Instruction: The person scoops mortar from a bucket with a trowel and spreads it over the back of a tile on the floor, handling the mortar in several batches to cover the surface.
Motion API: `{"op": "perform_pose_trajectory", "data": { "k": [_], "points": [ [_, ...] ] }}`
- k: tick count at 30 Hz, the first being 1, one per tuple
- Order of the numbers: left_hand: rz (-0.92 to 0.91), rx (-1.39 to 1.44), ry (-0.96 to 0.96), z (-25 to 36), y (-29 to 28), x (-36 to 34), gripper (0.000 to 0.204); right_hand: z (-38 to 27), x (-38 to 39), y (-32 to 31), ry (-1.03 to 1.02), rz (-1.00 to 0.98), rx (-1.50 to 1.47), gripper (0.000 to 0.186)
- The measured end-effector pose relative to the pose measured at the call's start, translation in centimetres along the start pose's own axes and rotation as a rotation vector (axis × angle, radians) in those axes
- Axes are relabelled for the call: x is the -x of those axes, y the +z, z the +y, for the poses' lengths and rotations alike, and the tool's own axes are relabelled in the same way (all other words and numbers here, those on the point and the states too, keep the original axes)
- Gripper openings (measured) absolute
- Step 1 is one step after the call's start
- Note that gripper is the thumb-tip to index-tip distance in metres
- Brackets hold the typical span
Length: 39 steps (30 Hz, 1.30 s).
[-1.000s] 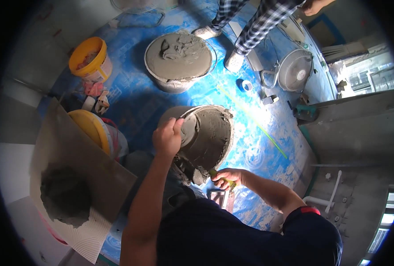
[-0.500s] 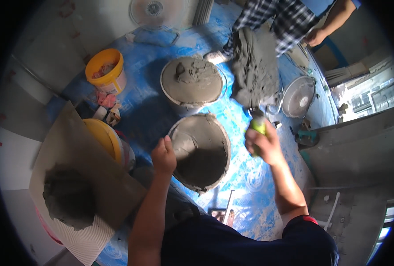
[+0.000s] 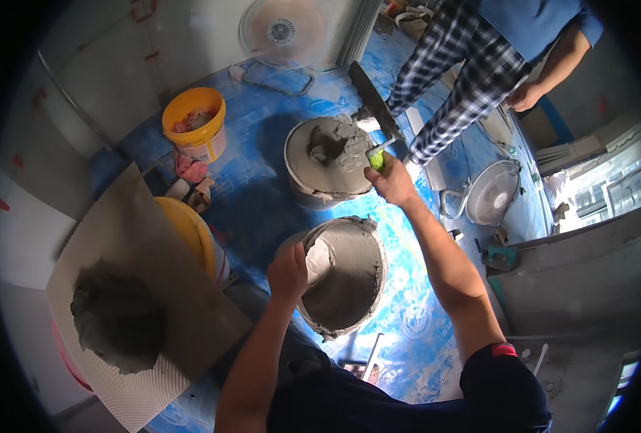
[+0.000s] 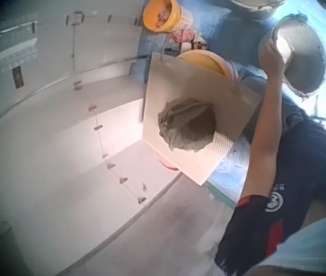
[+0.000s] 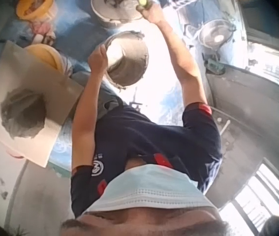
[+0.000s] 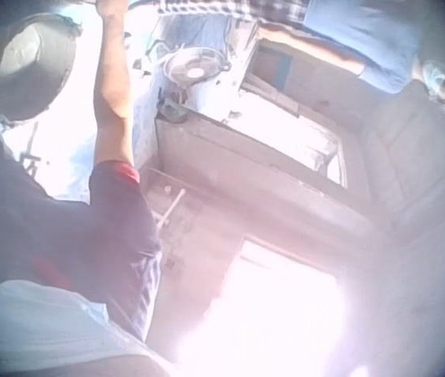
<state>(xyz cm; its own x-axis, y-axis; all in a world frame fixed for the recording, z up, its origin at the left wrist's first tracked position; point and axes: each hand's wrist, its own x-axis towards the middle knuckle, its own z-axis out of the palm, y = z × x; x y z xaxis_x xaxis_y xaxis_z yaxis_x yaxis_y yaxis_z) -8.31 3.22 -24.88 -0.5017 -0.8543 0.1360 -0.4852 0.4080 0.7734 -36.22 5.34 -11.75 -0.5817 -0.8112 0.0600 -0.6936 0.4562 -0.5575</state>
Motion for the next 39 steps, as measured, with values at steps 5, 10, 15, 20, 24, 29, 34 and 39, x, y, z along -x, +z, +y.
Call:
{"op": "perform_pose_trajectory", "data": {
  "k": [5, 10, 15, 20, 24, 29, 34, 39],
  "points": [
    [0.078, 0.051, 0.017, 0.5, 0.0, 0.0, 0.035, -0.5, 1.7, -3.1, 0.123, -0.195, -0.260, 0.023],
    [0.078, 0.108, 0.039, 0.0, 0.1, -0.7, 0.031, 0.8, 13.0, -5.9, 0.263, -0.388, -0.710, 0.015],
    [-0.004, 0.084, -0.002, -0.9, -0.1, -1.4, 0.037, 3.8, 23.3, -2.9, 0.393, -0.809, -0.467, 0.020],
    [-0.038, 0.085, 0.065, -0.5, 0.3, -1.1, 0.038, 5.7, 21.1, 7.1, 0.618, -0.994, -0.313, 0.017],
    [-0.002, 0.074, 0.309, 0.9, 0.6, -0.6, 0.032, 8.5, 15.6, 14.4, 0.741, -0.939, -0.185, 0.012],
    [-0.112, 0.071, 0.249, 0.6, 0.0, -0.4, 0.031, 3.0, 15.7, 16.0, -0.025, -0.727, 0.564, 0.021],
    [-0.115, 0.038, 0.358, 0.8, 0.0, -0.6, 0.031, 2.3, 21.1, 19.4, 0.307, -0.591, 0.552, 0.019],
    [-0.119, 0.033, 0.375, 0.6, 0.1, -1.2, 0.030, 5.4, 25.8, 20.4, 0.351, -0.734, 0.666, 0.019]
  ]
}}
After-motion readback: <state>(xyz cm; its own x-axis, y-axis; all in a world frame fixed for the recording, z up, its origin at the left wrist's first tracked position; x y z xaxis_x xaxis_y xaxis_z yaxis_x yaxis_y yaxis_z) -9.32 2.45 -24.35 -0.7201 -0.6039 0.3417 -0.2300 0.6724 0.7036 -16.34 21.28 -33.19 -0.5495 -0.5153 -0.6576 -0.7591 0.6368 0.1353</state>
